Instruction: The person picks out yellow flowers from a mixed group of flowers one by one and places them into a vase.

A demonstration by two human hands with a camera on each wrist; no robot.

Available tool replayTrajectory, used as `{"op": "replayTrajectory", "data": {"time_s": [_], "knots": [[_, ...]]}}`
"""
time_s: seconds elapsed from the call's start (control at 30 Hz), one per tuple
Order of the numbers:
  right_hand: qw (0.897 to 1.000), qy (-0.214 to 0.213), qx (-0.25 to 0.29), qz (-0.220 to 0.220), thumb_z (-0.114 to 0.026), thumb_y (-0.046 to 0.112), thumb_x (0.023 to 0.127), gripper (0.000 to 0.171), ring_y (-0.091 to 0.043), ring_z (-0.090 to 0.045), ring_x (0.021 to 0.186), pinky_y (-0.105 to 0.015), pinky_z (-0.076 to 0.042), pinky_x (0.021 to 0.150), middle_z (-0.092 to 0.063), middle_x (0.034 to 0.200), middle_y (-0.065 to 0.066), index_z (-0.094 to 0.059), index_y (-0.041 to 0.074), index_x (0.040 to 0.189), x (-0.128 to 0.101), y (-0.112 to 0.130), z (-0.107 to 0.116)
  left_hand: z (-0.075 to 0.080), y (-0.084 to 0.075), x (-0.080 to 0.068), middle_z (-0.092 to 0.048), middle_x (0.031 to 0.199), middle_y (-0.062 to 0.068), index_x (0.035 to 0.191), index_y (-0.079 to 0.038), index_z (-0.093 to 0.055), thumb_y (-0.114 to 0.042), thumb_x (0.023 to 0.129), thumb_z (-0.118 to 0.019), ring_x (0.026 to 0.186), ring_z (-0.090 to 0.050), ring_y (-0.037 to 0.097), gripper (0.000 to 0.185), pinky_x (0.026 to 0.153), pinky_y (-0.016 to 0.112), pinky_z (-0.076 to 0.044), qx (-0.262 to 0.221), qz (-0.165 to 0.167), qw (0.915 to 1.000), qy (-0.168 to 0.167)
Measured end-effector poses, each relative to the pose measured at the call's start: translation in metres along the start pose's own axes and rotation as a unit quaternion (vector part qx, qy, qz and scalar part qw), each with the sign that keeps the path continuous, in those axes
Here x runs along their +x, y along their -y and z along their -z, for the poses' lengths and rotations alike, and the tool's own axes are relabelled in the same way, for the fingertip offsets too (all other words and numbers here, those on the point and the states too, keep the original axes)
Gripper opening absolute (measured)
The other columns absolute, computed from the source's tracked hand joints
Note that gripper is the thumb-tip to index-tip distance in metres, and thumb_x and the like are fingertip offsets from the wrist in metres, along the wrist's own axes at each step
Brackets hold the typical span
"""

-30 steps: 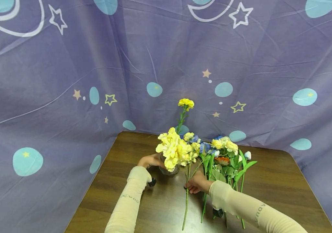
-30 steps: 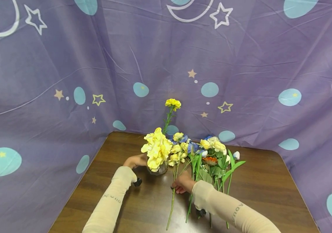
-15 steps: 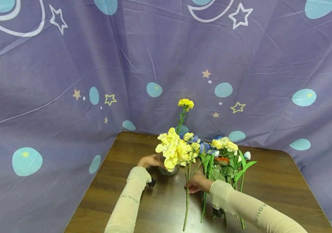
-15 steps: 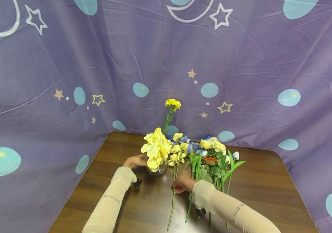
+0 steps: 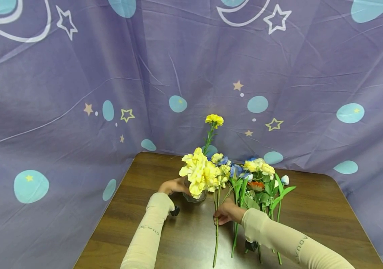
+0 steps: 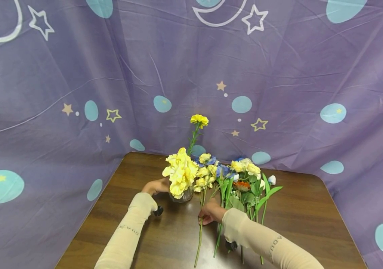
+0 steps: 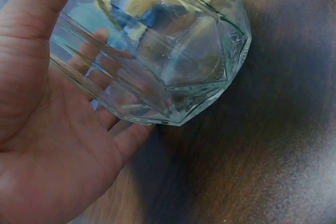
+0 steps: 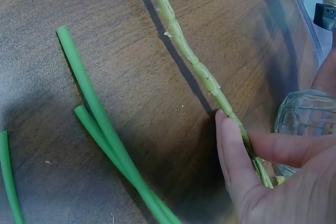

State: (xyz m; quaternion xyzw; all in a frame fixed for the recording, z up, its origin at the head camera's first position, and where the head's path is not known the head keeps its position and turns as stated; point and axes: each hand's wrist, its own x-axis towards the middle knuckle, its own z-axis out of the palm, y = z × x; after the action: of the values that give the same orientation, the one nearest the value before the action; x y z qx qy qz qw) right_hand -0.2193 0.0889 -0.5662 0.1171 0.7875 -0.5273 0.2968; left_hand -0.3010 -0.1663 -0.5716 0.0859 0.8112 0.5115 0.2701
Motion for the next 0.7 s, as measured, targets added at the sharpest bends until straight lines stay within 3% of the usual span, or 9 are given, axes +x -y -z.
{"op": "replayTrajectory", "data": {"time_s": [0.7], "knots": [[0.999, 0.026, 0.022, 0.021, -0.06, -0.015, 0.09, 0.004, -0.022, -0.07, 0.057, -0.036, -0.062, 0.057, -0.071, 0.069, -0.021, -0.062, -0.02, 0.089, -0.0091, -0.0013, 0.0044, -0.0024, -0.0021, -0.0034, -0.021, 0.164, 0.031, 0.159, 0.009, -0.008, -0.003, 0.075, -0.083, 0.151, -0.029, 0.04, 0.114, 0.123, 0.052, -0.029, 0.011, 0.001, 0.9999, -0.007]]}}
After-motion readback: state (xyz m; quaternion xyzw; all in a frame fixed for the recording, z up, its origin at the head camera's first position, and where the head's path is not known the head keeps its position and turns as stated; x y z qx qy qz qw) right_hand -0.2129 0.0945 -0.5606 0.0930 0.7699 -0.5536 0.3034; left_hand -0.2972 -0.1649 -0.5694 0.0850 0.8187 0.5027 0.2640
